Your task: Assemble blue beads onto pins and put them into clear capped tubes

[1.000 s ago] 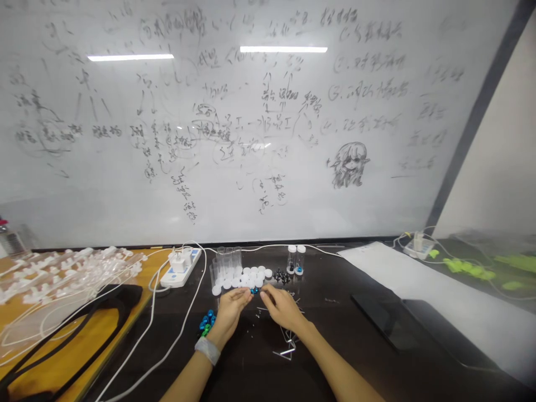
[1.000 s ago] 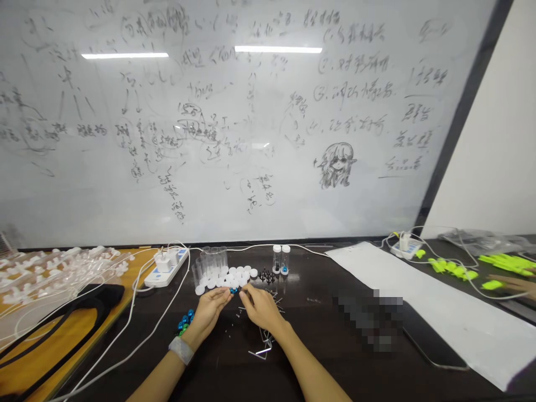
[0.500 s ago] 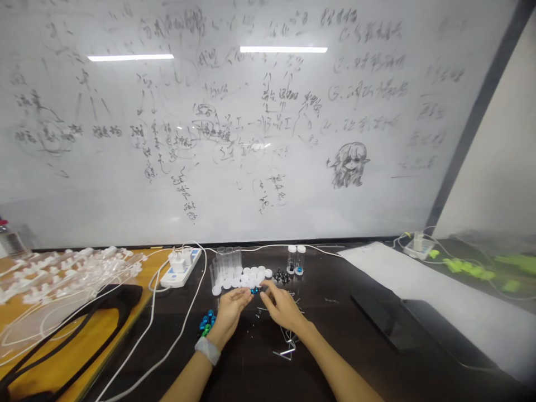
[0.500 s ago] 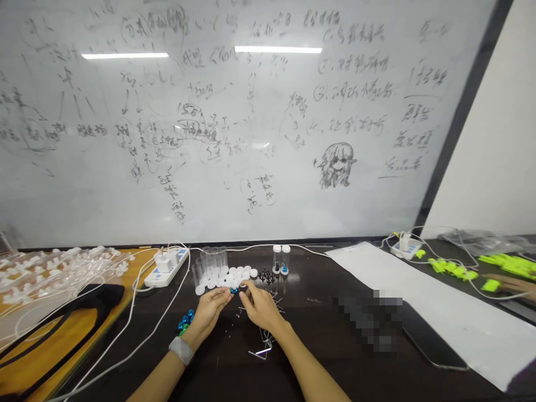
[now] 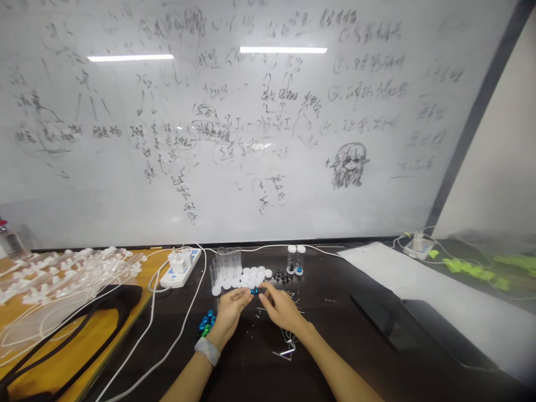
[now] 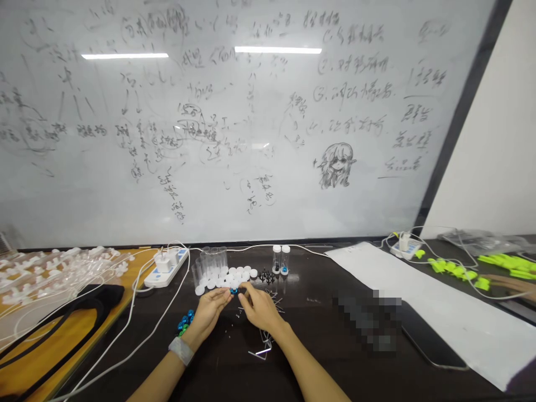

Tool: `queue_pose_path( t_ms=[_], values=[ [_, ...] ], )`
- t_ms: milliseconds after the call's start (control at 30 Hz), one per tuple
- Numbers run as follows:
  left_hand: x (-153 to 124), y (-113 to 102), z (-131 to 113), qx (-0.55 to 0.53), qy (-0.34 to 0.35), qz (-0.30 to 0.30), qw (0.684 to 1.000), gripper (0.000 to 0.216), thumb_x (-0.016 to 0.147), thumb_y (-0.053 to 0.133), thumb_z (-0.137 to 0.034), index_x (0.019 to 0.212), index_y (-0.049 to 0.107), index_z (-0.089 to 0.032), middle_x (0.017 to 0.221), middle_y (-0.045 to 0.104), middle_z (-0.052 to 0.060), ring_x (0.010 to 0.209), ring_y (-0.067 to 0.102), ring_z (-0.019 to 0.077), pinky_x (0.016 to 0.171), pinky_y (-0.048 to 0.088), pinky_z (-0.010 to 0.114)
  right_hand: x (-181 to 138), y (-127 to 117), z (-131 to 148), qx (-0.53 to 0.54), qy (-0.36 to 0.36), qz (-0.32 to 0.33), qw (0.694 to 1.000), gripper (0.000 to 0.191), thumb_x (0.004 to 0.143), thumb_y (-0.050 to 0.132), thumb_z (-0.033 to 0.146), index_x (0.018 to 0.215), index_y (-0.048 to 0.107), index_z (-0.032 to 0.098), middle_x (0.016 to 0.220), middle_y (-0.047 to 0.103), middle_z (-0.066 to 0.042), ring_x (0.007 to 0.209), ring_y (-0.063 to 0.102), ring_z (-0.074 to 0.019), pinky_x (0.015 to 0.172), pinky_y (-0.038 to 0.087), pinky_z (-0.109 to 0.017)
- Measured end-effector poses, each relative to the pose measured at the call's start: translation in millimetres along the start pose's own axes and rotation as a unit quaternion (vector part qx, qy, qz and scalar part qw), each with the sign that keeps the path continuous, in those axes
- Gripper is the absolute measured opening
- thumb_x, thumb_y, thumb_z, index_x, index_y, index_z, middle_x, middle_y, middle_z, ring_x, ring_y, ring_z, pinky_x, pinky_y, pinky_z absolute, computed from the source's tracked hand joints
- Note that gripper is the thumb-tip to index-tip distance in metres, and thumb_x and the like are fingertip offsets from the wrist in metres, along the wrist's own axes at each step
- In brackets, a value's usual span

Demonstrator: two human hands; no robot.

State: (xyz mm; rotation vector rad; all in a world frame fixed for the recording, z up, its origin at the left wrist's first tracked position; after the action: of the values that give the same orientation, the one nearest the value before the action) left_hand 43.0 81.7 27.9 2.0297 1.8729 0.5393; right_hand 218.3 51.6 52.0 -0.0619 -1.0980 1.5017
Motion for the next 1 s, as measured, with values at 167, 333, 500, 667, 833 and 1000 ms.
queue_pose_path(
  t_ms=[167,333,500,667,833,1000],
  values=[
    [0.7,-1.0,0.6,0.003,-0.002,0.002,1.000,0.033,0.054,0.093,-0.027,0.078,0.077,-0.011,0.082,0.076,0.010,0.078,0.071,0.0190,0.081,0.055,0.030,0.2,-0.2,-0.7,-0.013,0.006,-0.006,1.000,0.023,0.101,0.040,0.034,0.107,0.059,0.022,0.073,0.065,-0.001,0.066,0.063,-0.0188,0.065,0.042,-0.028],
    [0.3,-1.1,0.3,0.001,0.000,0.007,1.000,0.035,0.054,0.093,-0.027,0.080,0.076,-0.010,0.083,0.076,0.011,0.079,0.071,0.0188,0.081,0.055,0.029,0.0,0.1,0.5,0.003,0.004,-0.006,1.000,0.026,0.099,0.043,0.033,0.122,0.053,0.023,0.074,0.066,0.000,0.062,0.061,-0.0180,0.062,0.042,-0.027],
    [-0.6,0.4,-0.6,-0.003,-0.005,-0.003,1.000,0.034,0.052,0.094,-0.026,0.077,0.076,-0.010,0.082,0.076,0.011,0.078,0.071,0.0201,0.082,0.056,0.031,-0.1,0.6,1.2,-0.029,-0.002,-0.005,1.000,0.023,0.100,0.042,0.033,0.097,0.062,0.023,0.071,0.065,-0.001,0.065,0.062,-0.0183,0.063,0.041,-0.027],
    [-1.4,1.5,-2.0,-0.002,-0.002,-0.003,1.000,0.033,0.053,0.093,-0.026,0.077,0.076,-0.010,0.082,0.076,0.010,0.079,0.071,0.0197,0.082,0.056,0.031,0.5,0.7,-0.8,-0.004,0.006,-0.014,1.000,0.025,0.099,0.044,0.033,0.120,0.054,0.023,0.072,0.065,0.001,0.061,0.061,-0.0178,0.062,0.042,-0.026],
    [-1.1,1.0,-1.7,-0.001,-0.004,-0.001,1.000,0.035,0.052,0.094,-0.026,0.077,0.076,-0.009,0.082,0.076,0.011,0.077,0.071,0.0191,0.081,0.055,0.030,0.0,1.7,-0.1,-0.008,-0.005,-0.009,1.000,0.025,0.101,0.041,0.034,0.115,0.058,0.023,0.072,0.065,0.000,0.064,0.062,-0.0186,0.064,0.042,-0.027],
    [0.8,-1.7,0.8,0.002,-0.002,0.004,1.000,0.034,0.054,0.093,-0.028,0.079,0.077,-0.011,0.082,0.076,0.010,0.079,0.070,0.0189,0.082,0.055,0.030,-0.1,0.6,-0.2,-0.015,0.006,-0.013,1.000,0.024,0.101,0.040,0.034,0.114,0.057,0.023,0.072,0.066,0.000,0.065,0.063,-0.0193,0.063,0.041,-0.027]
  ],
)
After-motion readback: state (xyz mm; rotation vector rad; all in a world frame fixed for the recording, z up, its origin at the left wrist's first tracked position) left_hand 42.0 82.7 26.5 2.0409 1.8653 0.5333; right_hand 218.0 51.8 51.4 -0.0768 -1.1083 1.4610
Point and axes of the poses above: each hand's wrist, its own x-axis towards the middle knuckle, its own y-axis out of the palm, z = x × y, the point moved 2 cm from there along x, towards the middle knuckle
